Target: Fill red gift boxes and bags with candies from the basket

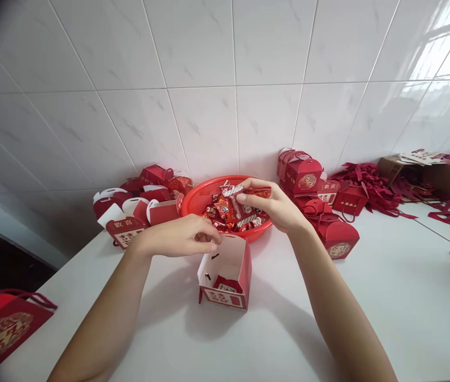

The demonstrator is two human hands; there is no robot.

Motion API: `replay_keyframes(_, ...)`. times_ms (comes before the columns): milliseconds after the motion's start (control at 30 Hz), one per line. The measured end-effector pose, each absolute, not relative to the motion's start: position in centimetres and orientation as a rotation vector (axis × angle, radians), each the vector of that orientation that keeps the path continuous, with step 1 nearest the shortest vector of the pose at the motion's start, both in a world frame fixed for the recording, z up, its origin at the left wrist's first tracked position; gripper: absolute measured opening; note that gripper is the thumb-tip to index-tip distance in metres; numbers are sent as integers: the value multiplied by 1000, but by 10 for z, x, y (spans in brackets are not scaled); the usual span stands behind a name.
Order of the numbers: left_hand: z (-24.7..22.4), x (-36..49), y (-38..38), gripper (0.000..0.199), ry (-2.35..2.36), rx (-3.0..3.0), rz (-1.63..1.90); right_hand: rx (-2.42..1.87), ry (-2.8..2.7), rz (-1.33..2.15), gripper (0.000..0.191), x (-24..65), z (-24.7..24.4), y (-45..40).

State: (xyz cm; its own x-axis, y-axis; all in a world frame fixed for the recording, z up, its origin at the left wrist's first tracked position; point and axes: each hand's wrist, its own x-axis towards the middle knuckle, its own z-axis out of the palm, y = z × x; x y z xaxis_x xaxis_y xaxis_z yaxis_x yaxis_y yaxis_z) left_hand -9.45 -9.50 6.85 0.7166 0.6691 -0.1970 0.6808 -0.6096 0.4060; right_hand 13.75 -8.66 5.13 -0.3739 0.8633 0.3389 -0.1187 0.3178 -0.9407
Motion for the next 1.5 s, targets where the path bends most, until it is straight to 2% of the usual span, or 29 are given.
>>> replay_keyframes(167,67,-94,-94,27,1140,2406,-65,-768,-1991,1080,18,125,62,-108)
replay_keyframes(367,59,-99,-88,13,1080,2395,4,-810,-2252,901,16,116,64,-118)
replay_keyframes(533,56,-101,-85,23,1030,2361,12,-877,-2244,732,16,112,64,-126)
replay_keyframes(633,55,-102,-84,29,1014,2359,36,-897,-2114,761,22,110,65,-129)
replay_keyframes(800,55,-102,-85,25,1000,2378,50,-852,-2194,838,37,106,66,-133)
replay_keyframes(1167,56,-102,-85,27,1001,2396,-34,-900,-2209,607,28,123,75,-143)
replay_keyframes(1433,59,-99,-92,29,987,2447,4,-1156,-2650,581,18,144,76,-149)
replay_keyframes(1500,62,-96,-96,32,970,2445,-7,-1199,-2691,594,21,144,73,-147)
